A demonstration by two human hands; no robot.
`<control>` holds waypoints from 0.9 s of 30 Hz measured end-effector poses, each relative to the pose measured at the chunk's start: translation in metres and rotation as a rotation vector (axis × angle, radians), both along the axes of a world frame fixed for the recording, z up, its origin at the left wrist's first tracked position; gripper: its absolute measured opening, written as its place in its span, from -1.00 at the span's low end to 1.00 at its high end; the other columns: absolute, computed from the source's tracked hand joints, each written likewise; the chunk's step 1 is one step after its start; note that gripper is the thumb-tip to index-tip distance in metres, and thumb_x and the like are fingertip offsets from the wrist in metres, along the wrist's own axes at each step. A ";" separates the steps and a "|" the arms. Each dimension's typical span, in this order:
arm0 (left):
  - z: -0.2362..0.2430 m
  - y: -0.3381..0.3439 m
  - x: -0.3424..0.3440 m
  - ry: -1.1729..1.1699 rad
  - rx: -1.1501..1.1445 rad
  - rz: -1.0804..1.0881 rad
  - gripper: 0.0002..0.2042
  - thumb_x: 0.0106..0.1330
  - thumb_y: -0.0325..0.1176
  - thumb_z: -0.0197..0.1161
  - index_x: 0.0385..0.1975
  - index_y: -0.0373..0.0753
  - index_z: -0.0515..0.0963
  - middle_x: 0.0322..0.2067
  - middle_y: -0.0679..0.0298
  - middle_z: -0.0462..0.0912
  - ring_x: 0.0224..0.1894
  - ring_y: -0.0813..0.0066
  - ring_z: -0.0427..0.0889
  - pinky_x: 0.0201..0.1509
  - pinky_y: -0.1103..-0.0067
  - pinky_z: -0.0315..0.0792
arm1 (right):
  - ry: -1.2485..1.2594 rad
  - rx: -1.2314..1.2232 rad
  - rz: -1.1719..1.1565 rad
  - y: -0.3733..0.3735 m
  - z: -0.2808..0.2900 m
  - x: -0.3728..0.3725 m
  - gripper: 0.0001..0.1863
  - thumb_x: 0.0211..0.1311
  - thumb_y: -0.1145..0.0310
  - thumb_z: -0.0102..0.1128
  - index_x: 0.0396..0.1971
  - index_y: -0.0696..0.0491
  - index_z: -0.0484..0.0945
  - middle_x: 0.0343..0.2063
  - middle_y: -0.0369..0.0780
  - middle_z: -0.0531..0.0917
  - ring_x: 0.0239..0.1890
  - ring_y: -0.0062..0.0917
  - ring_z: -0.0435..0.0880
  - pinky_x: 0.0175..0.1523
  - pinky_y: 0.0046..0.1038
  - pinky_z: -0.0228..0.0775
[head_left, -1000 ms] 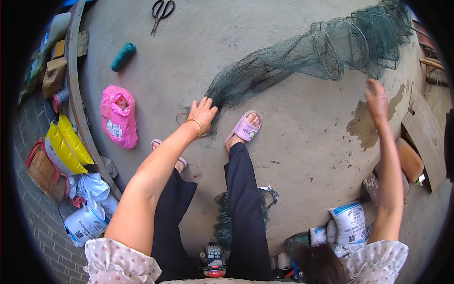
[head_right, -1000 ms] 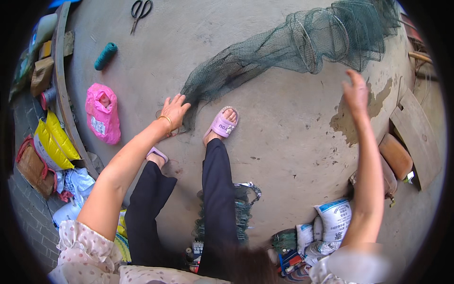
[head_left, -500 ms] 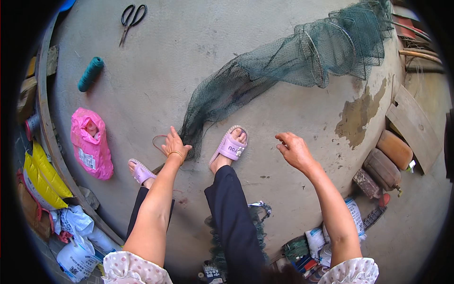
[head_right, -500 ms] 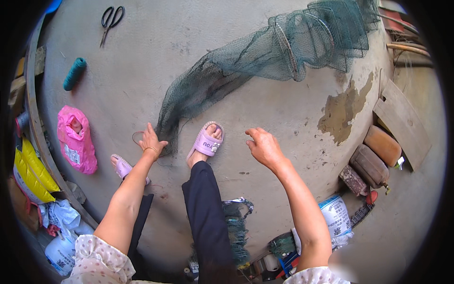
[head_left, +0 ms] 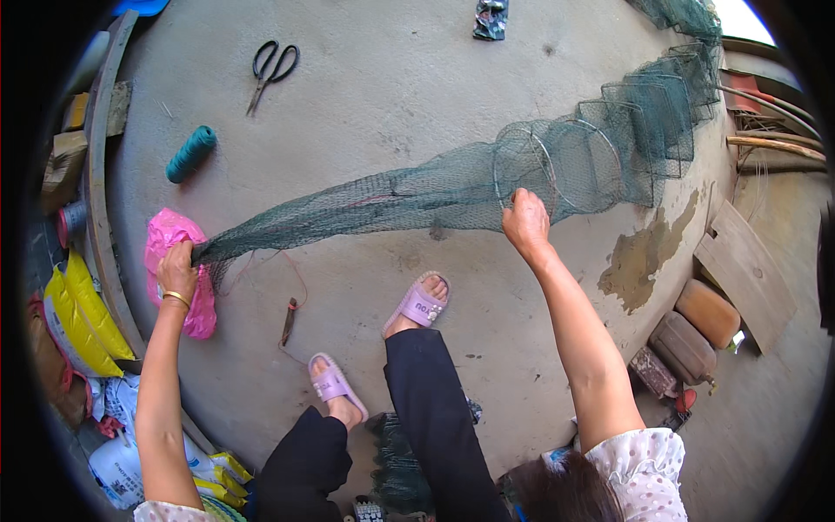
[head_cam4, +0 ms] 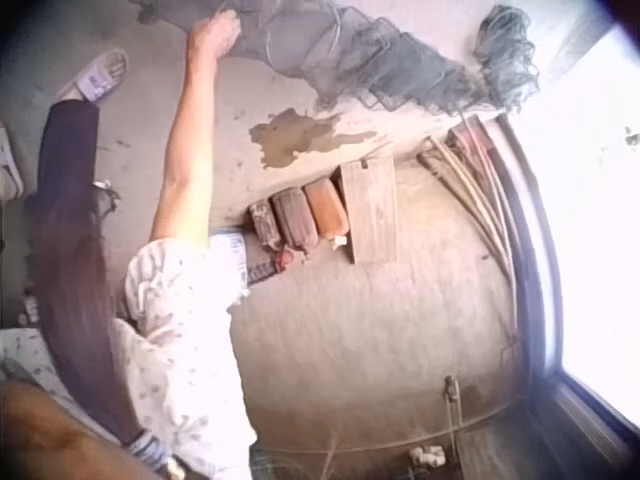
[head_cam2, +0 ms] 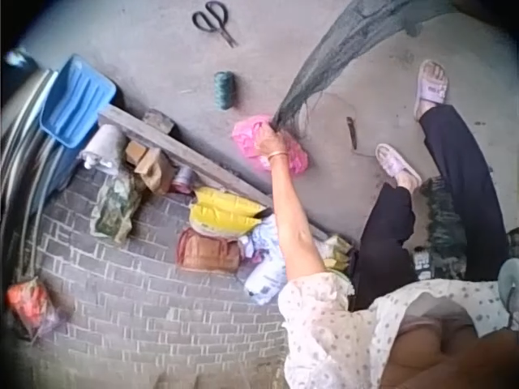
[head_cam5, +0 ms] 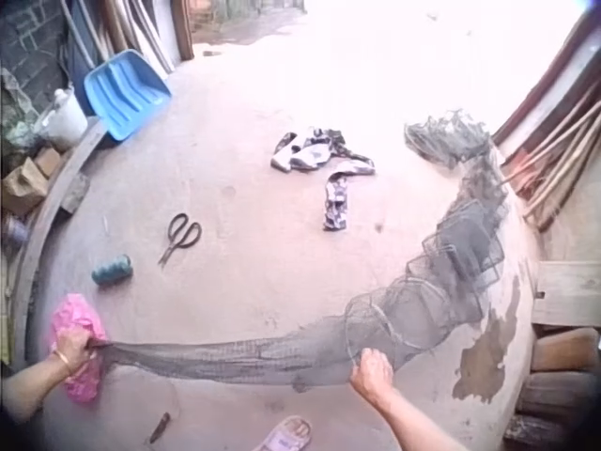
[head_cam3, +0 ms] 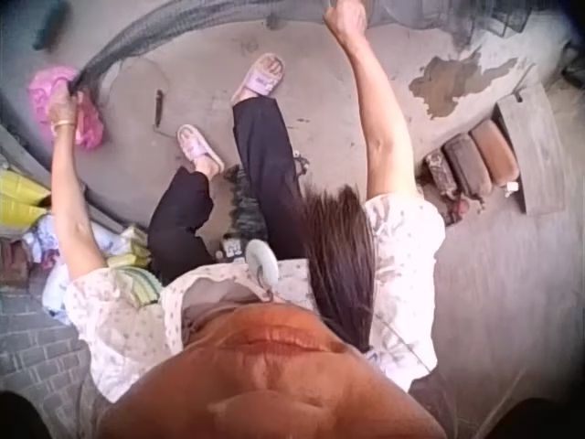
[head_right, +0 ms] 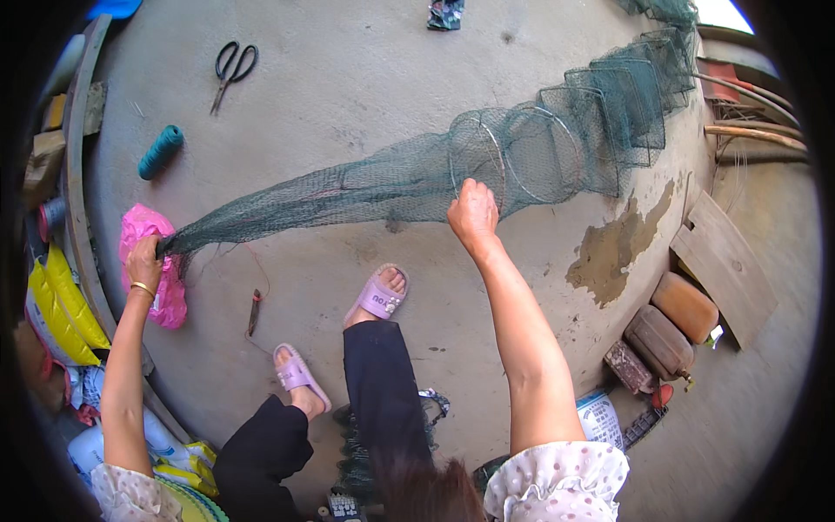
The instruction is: Repairing a green cylindrical fishing trap net using a needle and thread.
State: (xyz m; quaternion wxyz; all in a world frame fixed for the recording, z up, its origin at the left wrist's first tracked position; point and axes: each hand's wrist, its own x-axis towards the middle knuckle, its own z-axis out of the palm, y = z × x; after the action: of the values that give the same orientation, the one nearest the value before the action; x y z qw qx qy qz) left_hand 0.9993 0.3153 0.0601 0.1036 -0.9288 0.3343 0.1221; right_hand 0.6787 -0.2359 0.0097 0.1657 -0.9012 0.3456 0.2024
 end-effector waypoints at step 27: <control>-0.192 0.023 0.133 0.318 -0.695 1.127 -0.89 0.18 -0.49 0.16 -0.31 -0.28 0.53 -0.50 0.25 0.61 -0.53 0.47 0.64 -0.53 0.55 0.51 | -0.193 0.470 0.432 0.111 0.032 0.074 -0.65 -0.01 0.56 0.23 -0.14 0.18 0.48 -0.33 -0.05 0.56 -0.24 -0.12 0.54 -0.12 -0.21 0.35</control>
State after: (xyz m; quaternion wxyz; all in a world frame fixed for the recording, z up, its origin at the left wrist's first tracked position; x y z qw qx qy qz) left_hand 1.1326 0.3383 -0.1321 -0.3306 -0.9112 -0.1695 0.1780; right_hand 0.7532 -0.1246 0.0417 0.3544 -0.9058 0.0732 0.2205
